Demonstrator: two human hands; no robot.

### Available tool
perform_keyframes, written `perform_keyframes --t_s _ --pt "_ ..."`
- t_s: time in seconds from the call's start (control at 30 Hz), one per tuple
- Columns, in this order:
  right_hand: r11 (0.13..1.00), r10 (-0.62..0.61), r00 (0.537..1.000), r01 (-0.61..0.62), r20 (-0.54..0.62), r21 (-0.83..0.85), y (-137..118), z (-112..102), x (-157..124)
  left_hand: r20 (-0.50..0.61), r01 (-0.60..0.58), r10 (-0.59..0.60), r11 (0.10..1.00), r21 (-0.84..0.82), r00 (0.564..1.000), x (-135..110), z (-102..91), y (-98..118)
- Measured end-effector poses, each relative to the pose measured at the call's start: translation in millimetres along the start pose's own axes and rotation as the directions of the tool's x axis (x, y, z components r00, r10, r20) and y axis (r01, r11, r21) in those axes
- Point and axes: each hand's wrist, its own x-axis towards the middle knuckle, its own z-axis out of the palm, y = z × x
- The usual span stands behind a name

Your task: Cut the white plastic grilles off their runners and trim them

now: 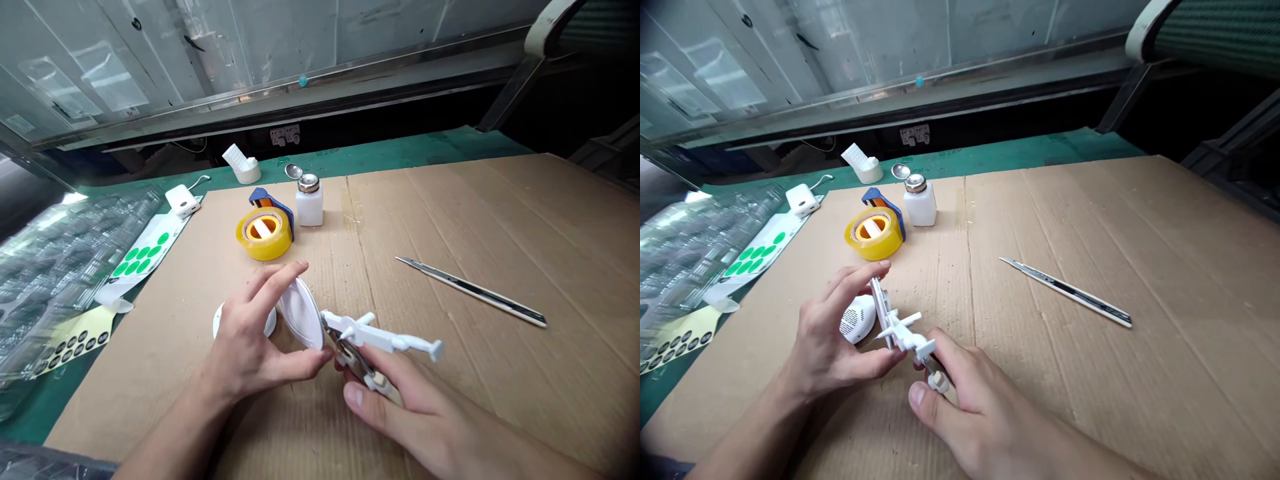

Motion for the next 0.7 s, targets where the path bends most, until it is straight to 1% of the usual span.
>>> perform_keyframes --t_s 0.13,0.2,0.3,0.37,0.5,0.57,0.63,0.7 --pt "0.998 -0.02 1.0 0.02 0.01 -0.056 1 0 -3 -0.016 -0.032 0.032 0.999 0.001 0.999 1 -0.1 0" --pt "0.998 0.004 1.0 -0.004 0.002 -0.07 3 1 -4 -0.012 -0.033 0.034 0.999 0.003 0.999 1 -0.9 0" --pt "0.993 0.073 0.997 -0.074 -0.015 -0.092 7 3 -4 -0.001 -0.007 0.007 1.0 0.009 1.0 2 -1.7 1" --pt "0.993 0.066 0.997 -0.069 -0.03 -0.095 8 5 -2 -0.001 0.0 0.0 1.0 0.004 1.0 2 -1.6 1" --pt "0.998 -0.047 0.995 0.042 -0.087 -0.056 8 10 3 0.0 -0.009 0.009 1.0 -0.023 1.0 2 -0.3 -1" --pt "0.997 -0.08 0.989 0.077 -0.122 -0.027 8 14 4 -0.001 -0.014 0.014 0.999 -0.033 1.0 2 0.0 -1" --pt "0.997 -0.07 0.987 0.073 -0.143 0.012 10 18 4 0.006 -0.013 0.013 0.999 -0.036 1.0 1 -0.1 -1" --pt "0.997 -0.026 0.989 0.037 -0.148 0.07 12 22 4 0.034 0.003 -0.003 1.0 -0.024 0.999 1 -0.8 -1"
